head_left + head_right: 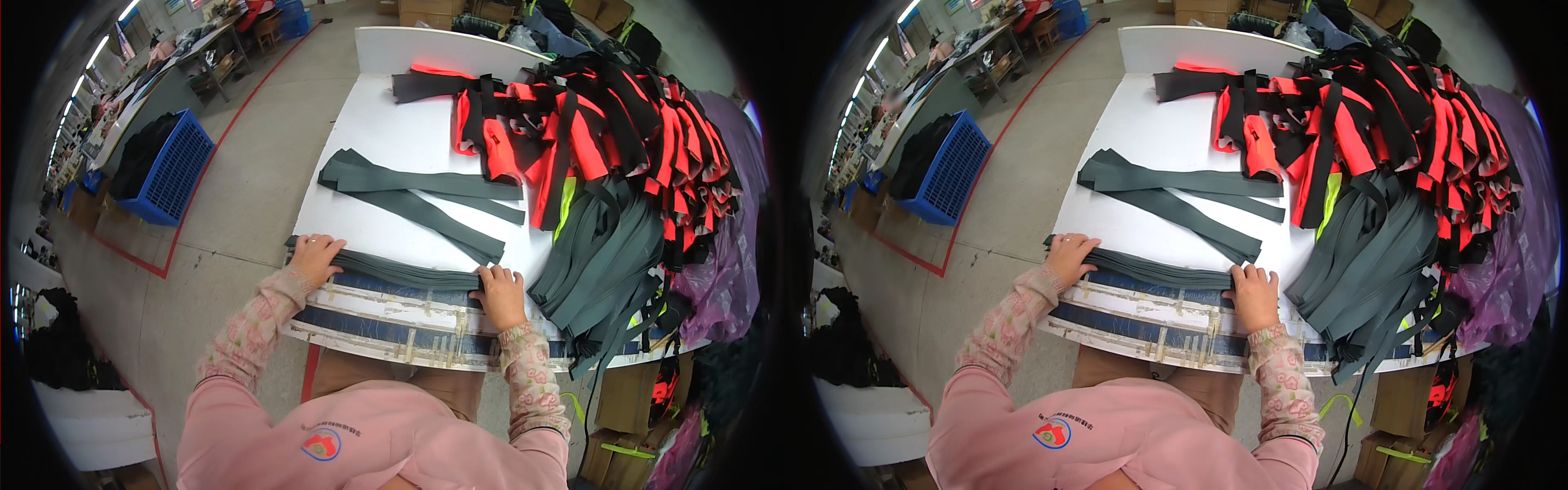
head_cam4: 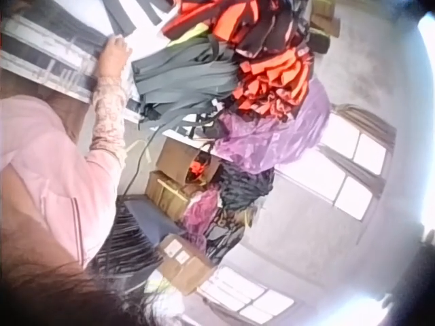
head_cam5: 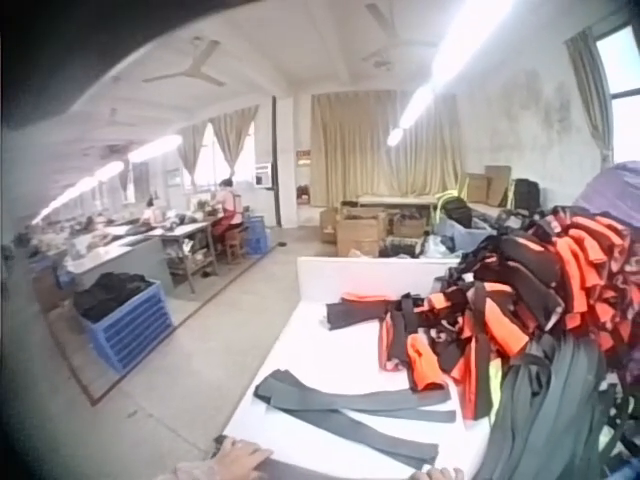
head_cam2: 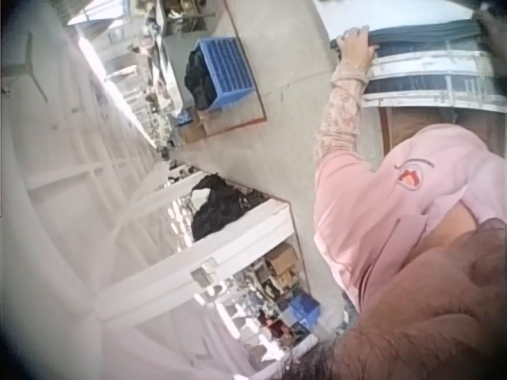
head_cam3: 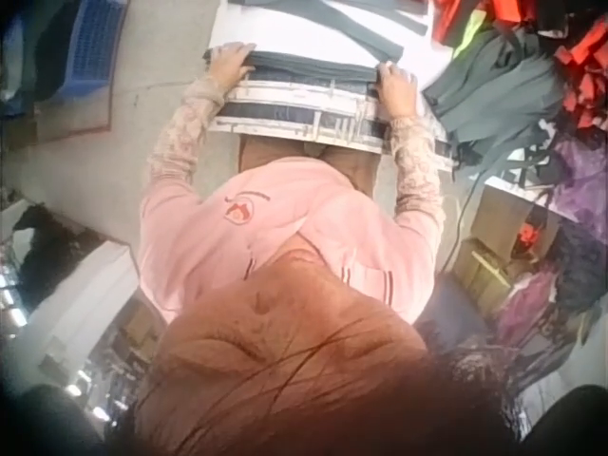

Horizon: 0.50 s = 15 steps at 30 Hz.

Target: Sorting and stacking various grey and red fabric pieces at a manufacturing workstation.

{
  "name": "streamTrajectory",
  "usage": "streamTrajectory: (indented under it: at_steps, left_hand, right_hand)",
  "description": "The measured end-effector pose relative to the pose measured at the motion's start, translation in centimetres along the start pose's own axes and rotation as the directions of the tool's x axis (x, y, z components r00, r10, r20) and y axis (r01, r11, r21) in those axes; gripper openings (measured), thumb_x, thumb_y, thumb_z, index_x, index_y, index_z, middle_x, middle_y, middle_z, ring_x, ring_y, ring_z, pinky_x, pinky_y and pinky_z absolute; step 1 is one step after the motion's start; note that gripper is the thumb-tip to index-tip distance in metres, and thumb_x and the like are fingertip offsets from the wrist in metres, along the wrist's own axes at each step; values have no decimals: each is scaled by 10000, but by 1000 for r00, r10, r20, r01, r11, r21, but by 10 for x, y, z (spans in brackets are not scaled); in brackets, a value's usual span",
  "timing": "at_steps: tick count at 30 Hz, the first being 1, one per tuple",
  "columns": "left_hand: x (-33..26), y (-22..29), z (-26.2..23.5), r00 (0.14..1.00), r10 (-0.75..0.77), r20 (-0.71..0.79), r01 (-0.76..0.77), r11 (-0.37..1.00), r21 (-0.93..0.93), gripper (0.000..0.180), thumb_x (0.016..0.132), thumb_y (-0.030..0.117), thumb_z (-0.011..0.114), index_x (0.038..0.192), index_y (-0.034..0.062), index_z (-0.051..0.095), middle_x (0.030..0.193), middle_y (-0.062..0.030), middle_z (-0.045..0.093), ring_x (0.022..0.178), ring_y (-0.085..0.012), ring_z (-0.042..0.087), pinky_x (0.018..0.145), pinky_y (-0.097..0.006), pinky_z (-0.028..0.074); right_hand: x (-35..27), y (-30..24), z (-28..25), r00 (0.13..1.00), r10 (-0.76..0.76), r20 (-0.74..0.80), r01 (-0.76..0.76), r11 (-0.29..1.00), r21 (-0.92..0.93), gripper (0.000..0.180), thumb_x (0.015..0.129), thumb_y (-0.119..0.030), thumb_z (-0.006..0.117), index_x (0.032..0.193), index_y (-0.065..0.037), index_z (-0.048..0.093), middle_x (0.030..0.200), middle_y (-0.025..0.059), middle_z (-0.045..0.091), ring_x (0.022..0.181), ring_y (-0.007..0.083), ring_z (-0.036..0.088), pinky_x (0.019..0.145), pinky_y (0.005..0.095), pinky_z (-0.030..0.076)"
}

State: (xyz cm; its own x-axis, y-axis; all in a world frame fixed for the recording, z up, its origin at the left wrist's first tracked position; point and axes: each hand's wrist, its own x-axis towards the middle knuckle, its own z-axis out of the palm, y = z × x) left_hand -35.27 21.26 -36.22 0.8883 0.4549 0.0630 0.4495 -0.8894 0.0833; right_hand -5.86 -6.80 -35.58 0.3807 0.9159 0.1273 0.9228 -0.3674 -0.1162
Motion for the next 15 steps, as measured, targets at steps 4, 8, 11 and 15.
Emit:
streamTrajectory:
  at_steps: [4, 8, 11, 15]
  left_hand:
    - [-17, -8, -6, 982, -183, -48, 186, 981, 49, 612, 759, 338, 800, 1303, 173, 574, 1161, -70, 575, 1167, -262, 506, 1031, -497, 299]
    - [-18, -20, 3, 966, -247, 71, 248, 969, -2, 659, 770, 393, 788, 1349, 198, 542, 1190, -94, 562, 1186, -268, 495, 1062, -478, 286]
    - [-4, -21, -3, 982, -166, 92, 169, 985, -28, 717, 778, 387, 781, 1400, 183, 488, 1198, -91, 556, 1180, -280, 494, 1062, -470, 293]
    - [-8, -35, 12, 992, 13, -129, -18, 999, -41, 721, 804, 343, 755, 1422, 127, 452, 1149, -96, 556, 1111, -304, 513, 1007, -483, 339]
  right_hand:
    - [-16, 5, 0, 975, 212, -65, -209, 977, 47, 514, 744, -303, 790, 1195, -129, 617, 1078, 73, 620, 1074, 283, 570, 1022, 528, 372]
    - [-21, 9, 16, 971, 179, -158, -166, 982, 90, 484, 749, -274, 782, 1179, -117, 623, 1042, 78, 620, 1045, 281, 570, 1020, 514, 379]
    - [-13, 14, 14, 971, 231, -68, -213, 956, 203, 476, 749, -252, 780, 1172, -107, 617, 1029, 84, 611, 1021, 287, 568, 947, 462, 412]
    - [-9, 13, 18, 964, 144, -225, -117, 985, 128, 430, 743, -221, 774, 1119, -83, 618, 1019, 91, 605, 986, 298, 570, 867, 440, 427]
